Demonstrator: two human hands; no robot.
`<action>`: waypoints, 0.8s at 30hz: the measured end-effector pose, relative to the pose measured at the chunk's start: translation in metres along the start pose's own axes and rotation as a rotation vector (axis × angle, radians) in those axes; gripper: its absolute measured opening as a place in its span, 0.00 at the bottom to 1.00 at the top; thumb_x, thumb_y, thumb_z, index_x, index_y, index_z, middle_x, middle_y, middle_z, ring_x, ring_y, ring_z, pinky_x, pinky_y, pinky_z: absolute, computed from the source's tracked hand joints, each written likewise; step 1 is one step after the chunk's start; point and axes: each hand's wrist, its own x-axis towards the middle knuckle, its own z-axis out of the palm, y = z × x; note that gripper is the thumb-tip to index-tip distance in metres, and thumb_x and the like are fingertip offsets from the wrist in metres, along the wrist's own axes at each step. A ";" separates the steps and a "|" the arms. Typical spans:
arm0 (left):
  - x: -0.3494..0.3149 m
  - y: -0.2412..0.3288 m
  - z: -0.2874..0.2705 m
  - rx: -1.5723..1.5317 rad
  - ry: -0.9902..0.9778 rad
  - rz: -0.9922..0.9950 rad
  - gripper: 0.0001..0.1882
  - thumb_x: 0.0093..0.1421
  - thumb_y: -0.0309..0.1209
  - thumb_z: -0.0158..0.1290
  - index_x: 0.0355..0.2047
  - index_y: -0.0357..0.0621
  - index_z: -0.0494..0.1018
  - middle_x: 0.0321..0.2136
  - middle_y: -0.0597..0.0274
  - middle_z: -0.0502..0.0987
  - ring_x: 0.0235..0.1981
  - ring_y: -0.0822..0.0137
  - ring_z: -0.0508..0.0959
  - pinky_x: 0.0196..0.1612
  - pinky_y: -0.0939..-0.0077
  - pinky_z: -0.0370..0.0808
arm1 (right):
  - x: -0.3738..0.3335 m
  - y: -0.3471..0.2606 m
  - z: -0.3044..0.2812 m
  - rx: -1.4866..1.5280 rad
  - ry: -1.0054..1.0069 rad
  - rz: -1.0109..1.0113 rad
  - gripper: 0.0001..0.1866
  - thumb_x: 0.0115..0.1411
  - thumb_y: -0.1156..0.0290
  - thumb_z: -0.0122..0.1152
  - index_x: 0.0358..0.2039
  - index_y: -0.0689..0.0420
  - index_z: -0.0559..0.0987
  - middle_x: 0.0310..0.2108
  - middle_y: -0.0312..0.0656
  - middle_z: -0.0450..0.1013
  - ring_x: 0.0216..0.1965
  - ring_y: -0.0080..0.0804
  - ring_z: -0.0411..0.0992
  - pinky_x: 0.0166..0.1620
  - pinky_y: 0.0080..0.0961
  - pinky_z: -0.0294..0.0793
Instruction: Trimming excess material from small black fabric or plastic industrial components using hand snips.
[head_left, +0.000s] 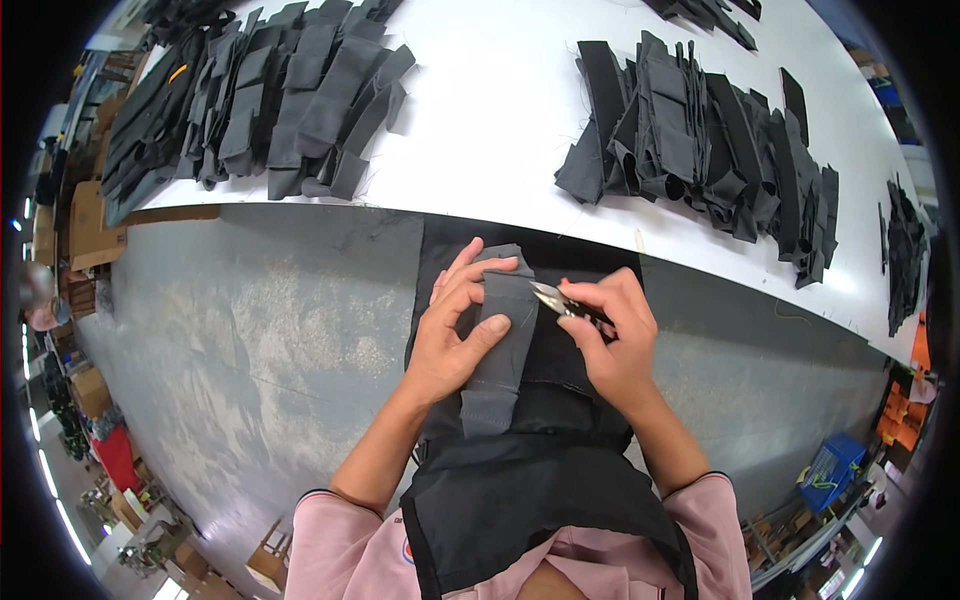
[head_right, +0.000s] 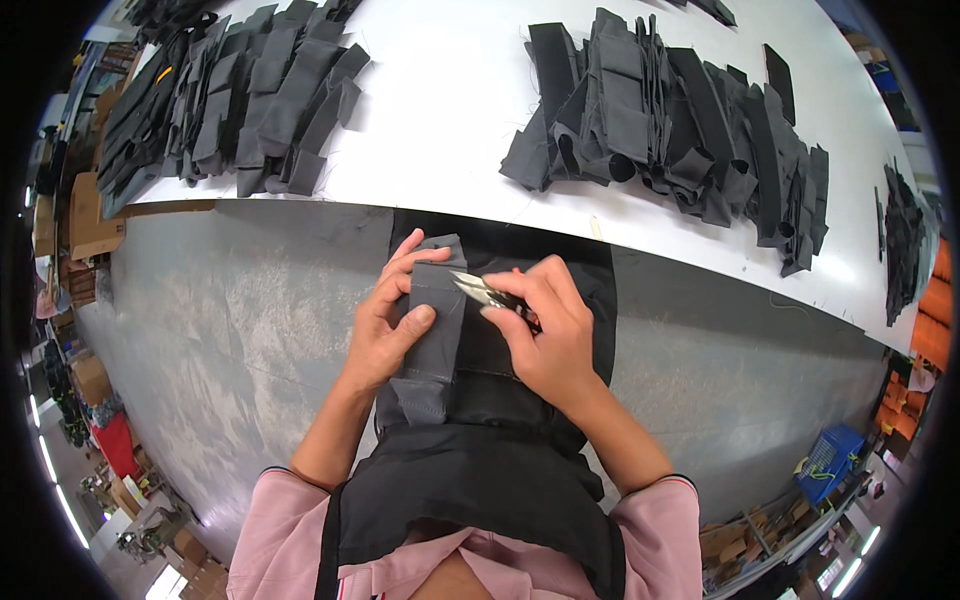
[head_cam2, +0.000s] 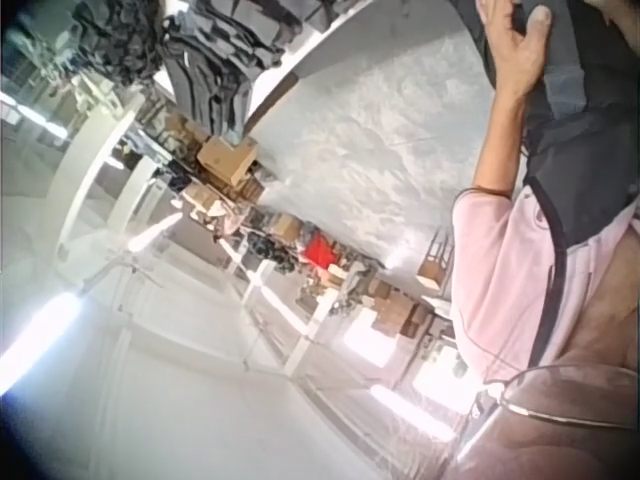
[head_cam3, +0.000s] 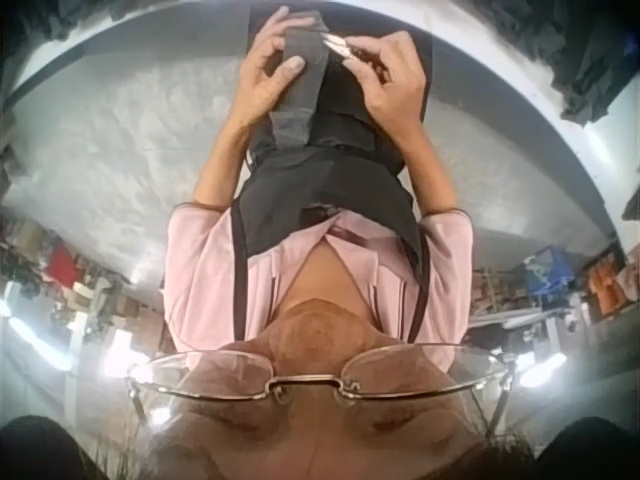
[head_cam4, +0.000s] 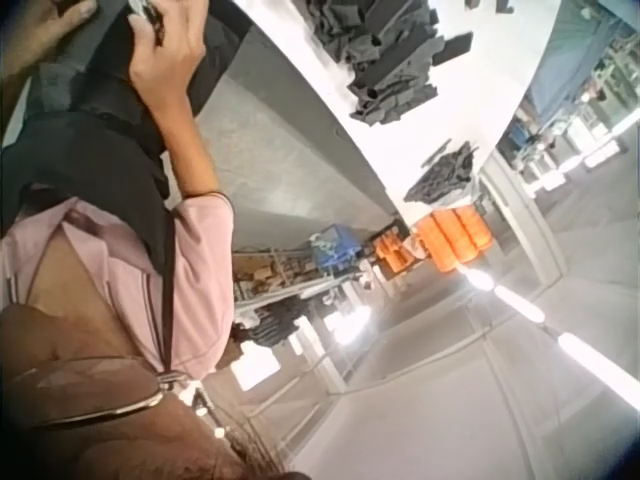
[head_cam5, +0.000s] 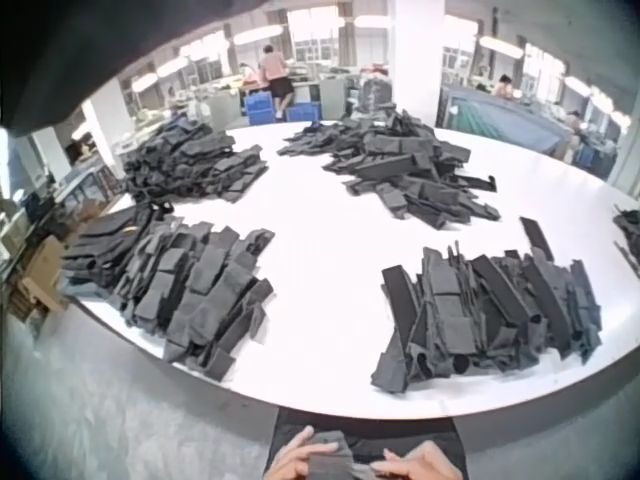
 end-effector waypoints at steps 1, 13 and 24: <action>0.000 -0.001 -0.001 0.000 0.004 0.000 0.09 0.56 0.34 0.54 0.33 0.44 0.71 0.53 0.62 0.71 0.65 0.52 0.54 0.64 0.54 0.44 | -0.006 0.000 -0.004 -0.078 -0.014 -0.011 0.14 0.46 0.79 0.65 0.36 0.56 0.78 0.25 0.38 0.64 0.20 0.29 0.64 0.23 0.20 0.64; -0.001 -0.007 0.003 -0.232 0.039 -0.015 0.09 0.59 0.34 0.53 0.29 0.42 0.69 0.52 0.56 0.71 0.65 0.50 0.52 0.63 0.56 0.49 | -0.012 -0.002 0.000 -0.150 -0.057 -0.028 0.13 0.46 0.78 0.66 0.35 0.59 0.77 0.24 0.40 0.64 0.20 0.32 0.65 0.24 0.23 0.65; 0.000 -0.007 0.002 -0.264 0.031 -0.001 0.09 0.60 0.34 0.52 0.28 0.43 0.69 0.54 0.56 0.69 0.66 0.49 0.49 0.64 0.55 0.47 | -0.011 -0.002 0.007 0.031 -0.035 0.095 0.11 0.48 0.81 0.63 0.34 0.60 0.78 0.24 0.38 0.64 0.21 0.25 0.63 0.24 0.19 0.63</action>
